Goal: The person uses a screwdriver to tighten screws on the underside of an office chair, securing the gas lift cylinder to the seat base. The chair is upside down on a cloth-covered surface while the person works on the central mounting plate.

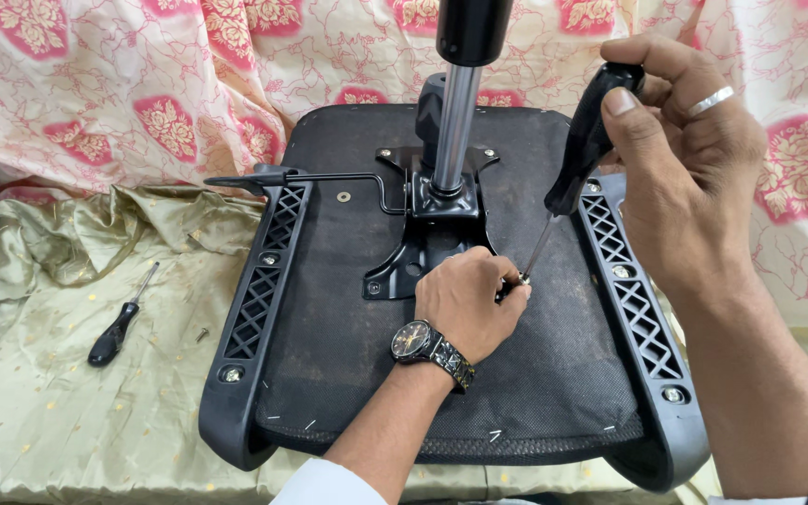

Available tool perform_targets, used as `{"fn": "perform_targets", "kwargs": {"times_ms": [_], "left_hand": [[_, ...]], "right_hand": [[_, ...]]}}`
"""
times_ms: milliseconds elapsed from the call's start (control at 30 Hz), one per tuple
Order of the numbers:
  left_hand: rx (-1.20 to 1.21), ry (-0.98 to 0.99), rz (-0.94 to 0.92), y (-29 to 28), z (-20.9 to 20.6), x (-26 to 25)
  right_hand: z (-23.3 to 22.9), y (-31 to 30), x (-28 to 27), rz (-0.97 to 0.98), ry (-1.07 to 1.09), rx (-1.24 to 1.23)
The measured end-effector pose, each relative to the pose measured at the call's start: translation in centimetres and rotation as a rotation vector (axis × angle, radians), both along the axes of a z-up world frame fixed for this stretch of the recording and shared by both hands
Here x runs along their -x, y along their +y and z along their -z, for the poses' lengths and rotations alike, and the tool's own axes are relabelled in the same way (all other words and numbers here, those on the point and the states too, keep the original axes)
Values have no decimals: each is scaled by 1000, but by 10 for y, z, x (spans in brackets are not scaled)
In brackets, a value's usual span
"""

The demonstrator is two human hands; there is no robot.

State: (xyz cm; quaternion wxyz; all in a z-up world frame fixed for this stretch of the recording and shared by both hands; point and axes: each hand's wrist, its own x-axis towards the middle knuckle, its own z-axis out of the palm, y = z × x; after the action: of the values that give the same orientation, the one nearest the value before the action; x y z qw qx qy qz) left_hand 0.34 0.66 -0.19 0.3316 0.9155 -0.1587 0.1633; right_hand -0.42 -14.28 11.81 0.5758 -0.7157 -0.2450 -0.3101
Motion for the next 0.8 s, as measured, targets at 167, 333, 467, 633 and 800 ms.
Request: {"fn": "perform_targets", "kwargs": {"times_ms": [167, 333, 467, 633, 800], "left_hand": [[8, -31, 0, 1, 2, 1], [-38, 24, -17, -2, -3, -2], [-30, 14, -15, -1, 1, 0], [-25, 20, -10, 0, -3, 0], [-25, 8, -16, 0, 0, 0]], "right_hand": [[7, -5, 2, 87, -122, 89], [0, -13, 4, 50, 20, 25], [6, -8, 2, -8, -38, -11], [0, -5, 1, 82, -6, -14], [1, -4, 3, -5, 12, -118]]}}
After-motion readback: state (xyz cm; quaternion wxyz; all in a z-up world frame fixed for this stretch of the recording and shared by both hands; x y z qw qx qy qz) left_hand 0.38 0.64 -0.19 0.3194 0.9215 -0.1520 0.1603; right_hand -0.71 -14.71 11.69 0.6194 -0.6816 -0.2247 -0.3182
